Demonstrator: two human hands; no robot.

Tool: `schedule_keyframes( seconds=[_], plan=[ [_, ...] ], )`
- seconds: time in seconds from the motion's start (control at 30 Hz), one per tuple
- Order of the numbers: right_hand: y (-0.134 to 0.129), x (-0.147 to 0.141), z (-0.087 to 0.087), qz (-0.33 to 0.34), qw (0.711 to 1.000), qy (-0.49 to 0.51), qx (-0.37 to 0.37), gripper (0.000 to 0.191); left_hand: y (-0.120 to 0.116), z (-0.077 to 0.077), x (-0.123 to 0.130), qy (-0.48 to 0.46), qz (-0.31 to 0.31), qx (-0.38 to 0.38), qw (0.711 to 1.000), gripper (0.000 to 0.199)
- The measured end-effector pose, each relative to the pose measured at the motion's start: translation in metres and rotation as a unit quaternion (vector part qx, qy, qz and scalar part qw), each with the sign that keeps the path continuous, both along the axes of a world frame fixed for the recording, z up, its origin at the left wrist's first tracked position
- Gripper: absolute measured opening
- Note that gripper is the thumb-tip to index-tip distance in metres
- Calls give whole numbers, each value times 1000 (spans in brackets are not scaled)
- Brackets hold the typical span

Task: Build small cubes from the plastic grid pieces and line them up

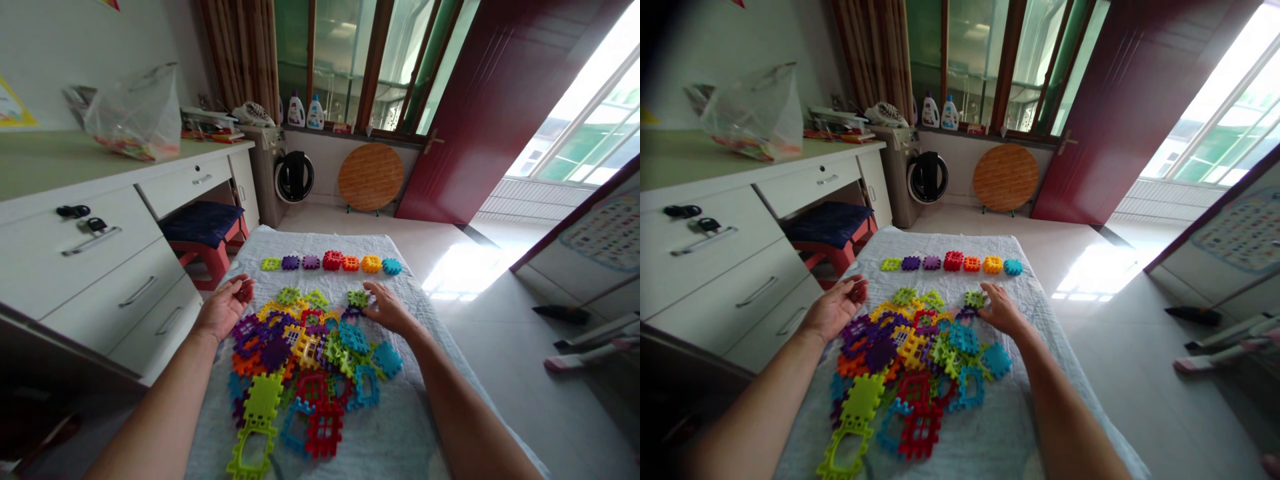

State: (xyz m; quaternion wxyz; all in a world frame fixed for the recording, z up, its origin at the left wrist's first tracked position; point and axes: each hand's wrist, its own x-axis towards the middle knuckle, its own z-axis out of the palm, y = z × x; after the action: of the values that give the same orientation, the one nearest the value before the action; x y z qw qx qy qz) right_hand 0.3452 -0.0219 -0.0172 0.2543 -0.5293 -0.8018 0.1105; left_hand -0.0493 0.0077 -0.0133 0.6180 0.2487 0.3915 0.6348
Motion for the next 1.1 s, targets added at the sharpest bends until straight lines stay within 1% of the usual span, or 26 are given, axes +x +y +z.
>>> schedule_keyframes(
  seconds=[0.1,0.2,0.27,0.33,0.43,0.53,0.6,0.63,0.7,0.8,0.87,0.93,1.03,1.1],
  plan=[
    [2,-1,-1,4,1000,-5,1,52,-2,4,2,37,-1,4,999,21],
    [1,-4,2,7,1000,5,4,47,-4,9,5,97,-4,19,995,28],
    [0,-8,4,10,1000,19,8,49,-5,12,8,157,-1,41,987,33],
    [-2,-12,7,12,999,36,17,50,-6,15,11,232,2,73,970,36],
    [-6,-24,14,12,997,76,31,47,-12,21,20,356,-15,128,926,38],
    [-11,-42,25,19,990,134,36,43,-23,31,35,471,-66,186,860,41],
    [-15,-56,32,32,986,160,34,43,-32,38,46,521,-109,232,814,43],
    [-17,-62,34,42,985,166,31,44,-35,41,52,535,-128,254,796,44],
    [-21,-74,36,66,983,168,23,47,-42,46,61,551,-152,277,772,49],
    [-24,-89,35,98,981,165,8,48,-47,49,72,568,-168,289,753,59],
    [-24,-95,32,111,980,166,1,47,-49,50,76,575,-172,297,743,61],
    [-24,-99,31,121,978,167,1,47,-49,50,79,582,-177,304,733,58],
    [-23,-102,30,135,976,170,2,46,-47,49,81,591,-191,311,719,46],
    [-23,-103,28,142,974,176,-3,45,-46,48,80,596,-202,318,709,45]
  ],
)
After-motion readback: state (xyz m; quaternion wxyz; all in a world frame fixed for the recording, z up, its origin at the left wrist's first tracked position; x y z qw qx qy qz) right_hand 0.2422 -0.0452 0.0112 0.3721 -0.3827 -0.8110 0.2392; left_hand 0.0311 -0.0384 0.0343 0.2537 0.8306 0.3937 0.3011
